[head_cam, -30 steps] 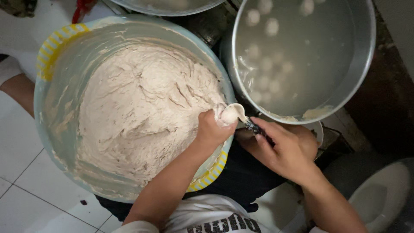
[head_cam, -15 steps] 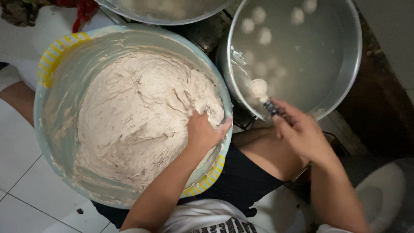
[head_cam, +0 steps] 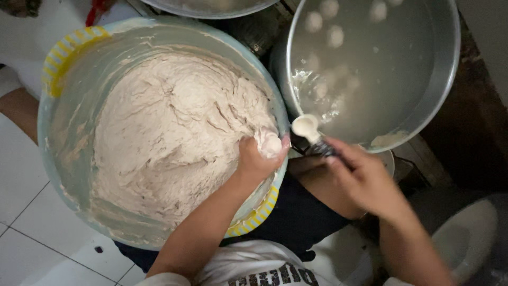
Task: The person sits on the floor beside a large basin of dough and a pan of water. They pinch off portions of dough by hand, roll each portion into a ball using a hand scoop, and drop the finished balls into pans of water, repeating the cycle continuously.
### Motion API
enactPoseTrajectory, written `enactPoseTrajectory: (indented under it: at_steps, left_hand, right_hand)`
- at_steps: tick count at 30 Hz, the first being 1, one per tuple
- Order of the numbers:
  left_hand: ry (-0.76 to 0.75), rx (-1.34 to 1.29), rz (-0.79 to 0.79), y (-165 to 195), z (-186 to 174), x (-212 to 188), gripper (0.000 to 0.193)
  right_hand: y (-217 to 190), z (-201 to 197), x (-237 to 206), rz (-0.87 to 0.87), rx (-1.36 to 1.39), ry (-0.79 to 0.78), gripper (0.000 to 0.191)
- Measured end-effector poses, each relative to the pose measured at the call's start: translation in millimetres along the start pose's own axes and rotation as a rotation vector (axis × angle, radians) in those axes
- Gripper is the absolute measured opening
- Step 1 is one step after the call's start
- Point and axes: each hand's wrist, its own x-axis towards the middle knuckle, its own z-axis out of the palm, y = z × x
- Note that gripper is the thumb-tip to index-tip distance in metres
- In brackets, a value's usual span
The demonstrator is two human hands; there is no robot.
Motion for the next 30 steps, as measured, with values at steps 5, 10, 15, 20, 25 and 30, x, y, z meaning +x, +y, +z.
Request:
enactPoseTrajectory:
  at_steps: [5,10,15,20,25,30]
  left_hand:
    - [-0.043,-0.007,0.009,-3.0,-0.7,0.1,0.022]
    - [-0.174,0.214,-0.188,6.4,-5.4,6.4,0.024]
    - [-0.556,0.658,-0.466,1.3,-48.5,53.4,0.067]
    - [-0.054,0.857,-0.358,-15.6,-108.8,79.0,0.094]
    - [-0.191,0.744,-0.458,-11.9,-102.6,56.8,0.09]
    - [-0.239,0.406,-0.38,4.2,-74.0,36.1,0.088]
  right_hand:
    - [-12.9,25.9,-5.8,-0.251,0.095,-0.043,0.045]
    - [-5.9,34.3,2.2,0.143,0.683,-0.36,0.045]
    - [6.4,28.1,28.1,0.087,0.67,-0.442,0.047]
    - [9.7,2.3,66.3,0.134,0.632,-0.281,0.049]
    - [9.7,-4.5,110.8,0.162,0.524,-0.057,0.059]
    - [3.8,-5.5,129.9,-0.149,0.061,0.305,0.049]
